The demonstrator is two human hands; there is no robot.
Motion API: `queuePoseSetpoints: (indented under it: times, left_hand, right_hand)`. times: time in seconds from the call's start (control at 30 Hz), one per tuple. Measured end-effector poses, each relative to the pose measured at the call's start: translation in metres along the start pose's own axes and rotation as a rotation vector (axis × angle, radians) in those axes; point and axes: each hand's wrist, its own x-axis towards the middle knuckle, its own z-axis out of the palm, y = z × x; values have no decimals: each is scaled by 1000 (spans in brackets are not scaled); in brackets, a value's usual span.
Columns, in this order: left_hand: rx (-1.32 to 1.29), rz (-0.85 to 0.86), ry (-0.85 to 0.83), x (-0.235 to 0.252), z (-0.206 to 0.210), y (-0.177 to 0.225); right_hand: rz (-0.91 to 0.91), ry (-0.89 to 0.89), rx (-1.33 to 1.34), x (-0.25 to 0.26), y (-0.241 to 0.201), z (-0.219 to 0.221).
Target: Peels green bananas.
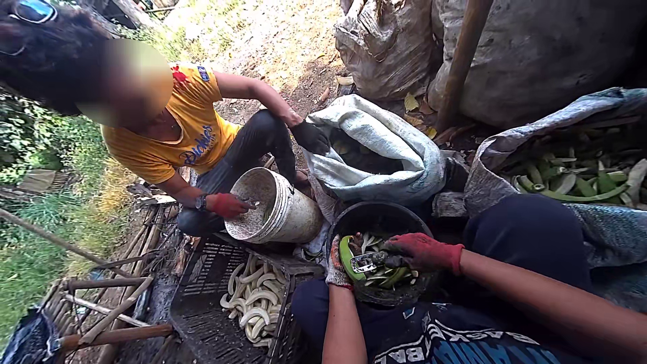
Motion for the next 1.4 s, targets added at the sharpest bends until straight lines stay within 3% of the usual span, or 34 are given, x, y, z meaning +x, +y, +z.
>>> queuePoseSetpoints:
  times: [0.1, 0.17, 0.33, 0.43, 0.6, 0.8, 1.03, 1.13, 1.2, 1.3, 1.4]
  left_hand:
    - [-271, -38, -16, 3, 11, 0]
    - [-300, -59, -62, 4, 14, 0]
    - [-134, -61, -120, 5, 13, -1]
    - [59, 25, -109, 4, 15, -1]
    - [203, 218, -46, 0, 23, -8]
    - [341, 282, -39, -12, 50, -7]
    - [355, 261, -199, -1, 20, -15]
    - [209, 195, -51, -5, 22, -8]
    - [212, 187, 47, -8, 22, -3]
    - [403, 270, 89, 0, 2, 3]
    - [106, 223, 119, 4, 4, 1]
  right_hand:
    - [-97, 59, -36, -9, -5, 5]
    - [-63, 41, -72, -9, -11, 6]
    - [107, -46, -106, 4, -25, -3]
    - [195, -53, -126, 12, -32, -7]
    - [419, 19, -68, 29, -40, -10]
    - [541, 71, 10, 42, -43, -13]
    - [608, 55, 203, 51, -9, -20]
    - [645, 79, 173, 44, -6, -24]
    - [616, 134, 111, 36, -8, -27]
    - [326, 114, 18, 23, -9, -20]
    - [45, 83, -66, 7, -13, 0]
